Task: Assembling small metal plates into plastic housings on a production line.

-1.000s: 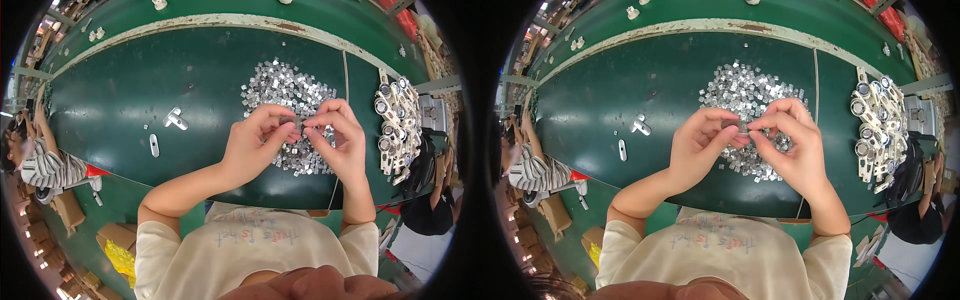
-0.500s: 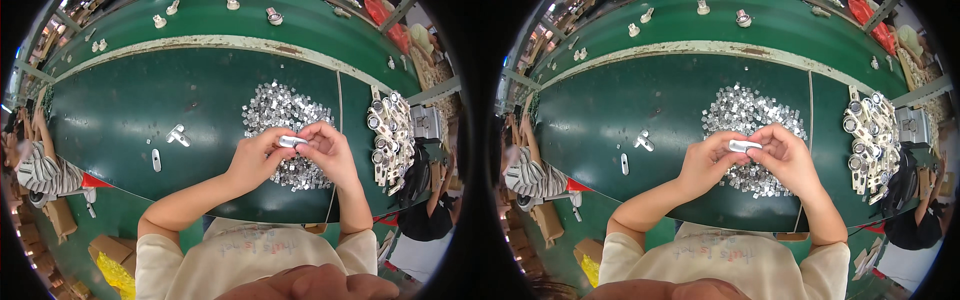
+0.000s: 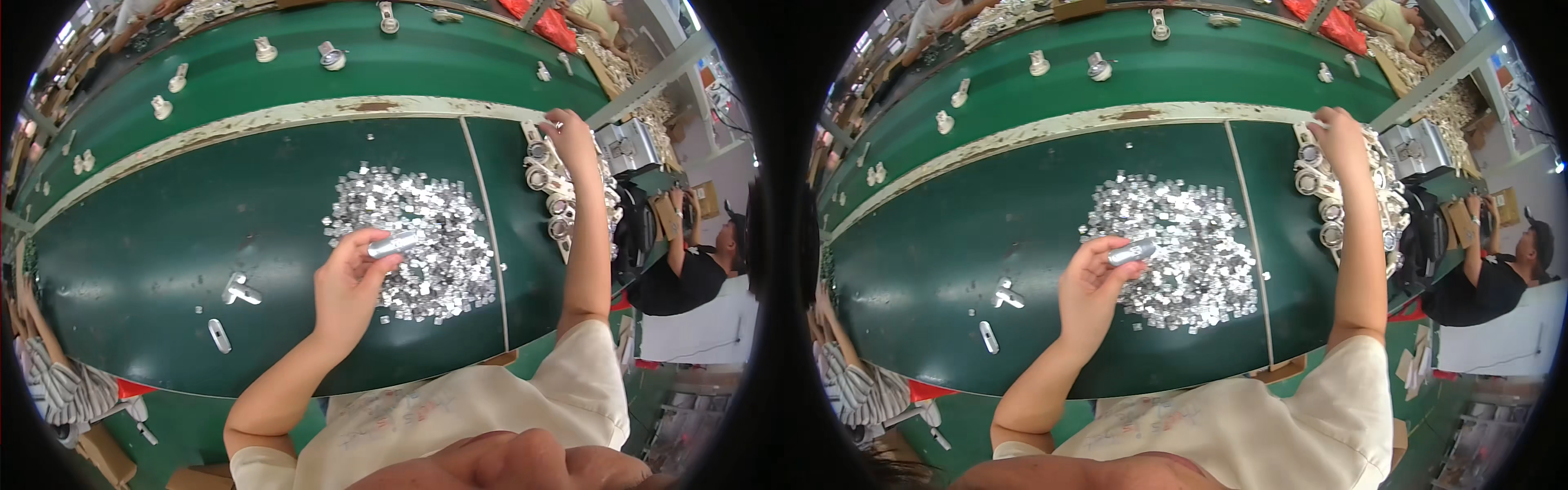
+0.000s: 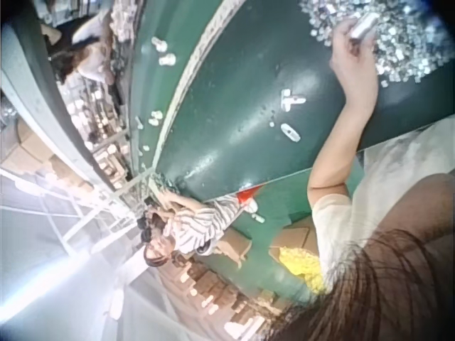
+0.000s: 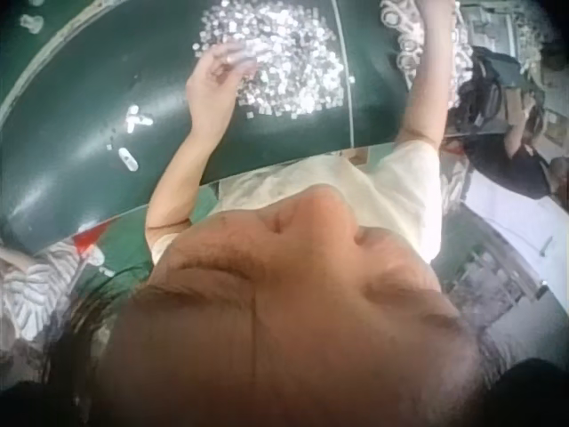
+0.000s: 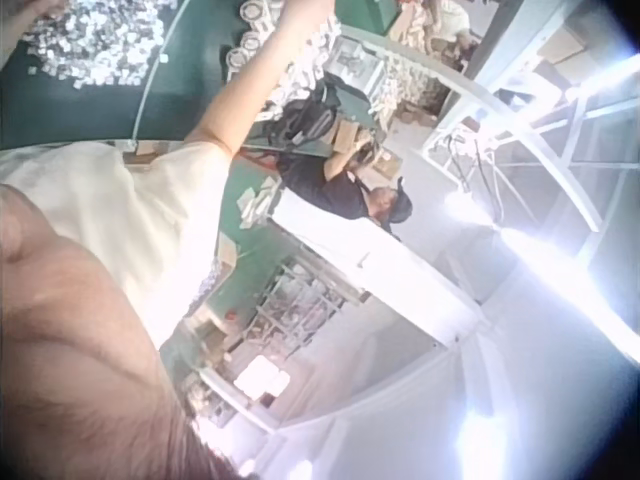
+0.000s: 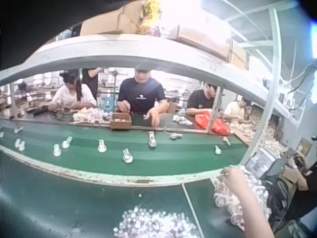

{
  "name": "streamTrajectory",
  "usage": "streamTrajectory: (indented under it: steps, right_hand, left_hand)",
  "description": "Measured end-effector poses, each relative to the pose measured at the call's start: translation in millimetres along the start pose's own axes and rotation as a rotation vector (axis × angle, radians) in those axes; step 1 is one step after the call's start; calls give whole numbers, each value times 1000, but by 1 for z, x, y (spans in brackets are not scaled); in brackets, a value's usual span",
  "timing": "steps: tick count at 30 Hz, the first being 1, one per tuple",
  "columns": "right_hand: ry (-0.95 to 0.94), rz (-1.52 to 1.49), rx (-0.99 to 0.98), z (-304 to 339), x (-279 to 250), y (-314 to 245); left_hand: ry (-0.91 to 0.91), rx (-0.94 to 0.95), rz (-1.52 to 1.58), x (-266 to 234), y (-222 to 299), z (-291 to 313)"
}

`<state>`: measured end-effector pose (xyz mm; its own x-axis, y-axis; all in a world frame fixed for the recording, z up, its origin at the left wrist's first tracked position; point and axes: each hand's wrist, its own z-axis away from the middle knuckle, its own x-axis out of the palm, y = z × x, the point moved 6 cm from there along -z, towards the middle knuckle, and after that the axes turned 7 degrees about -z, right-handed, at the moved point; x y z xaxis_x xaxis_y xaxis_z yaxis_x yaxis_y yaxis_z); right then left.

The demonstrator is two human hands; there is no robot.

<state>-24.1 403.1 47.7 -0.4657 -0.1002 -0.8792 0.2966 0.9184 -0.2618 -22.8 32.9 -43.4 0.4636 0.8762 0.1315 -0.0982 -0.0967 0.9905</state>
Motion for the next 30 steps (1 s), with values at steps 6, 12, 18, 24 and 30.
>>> streamTrajectory:
  steps: [6,12,18,24,30]
  right_hand:
    - [-206,-41,193,6,11,40]
    - [-337,295,119,-4,50,41]
    - [7,-264,-21,24,23,-5]
    - [-113,-145,128,30,14,8]
    - [-28,-224,168,39,-36,-18]
  left_hand:
    - [-59,-34,54,4,8,-4]
    - [-56,11,27,4,13,1]
    - [-82,4,57,3,14,0]
    - [-111,8,49,5,14,-3]
    - [-113,-35,48,3,14,-2]
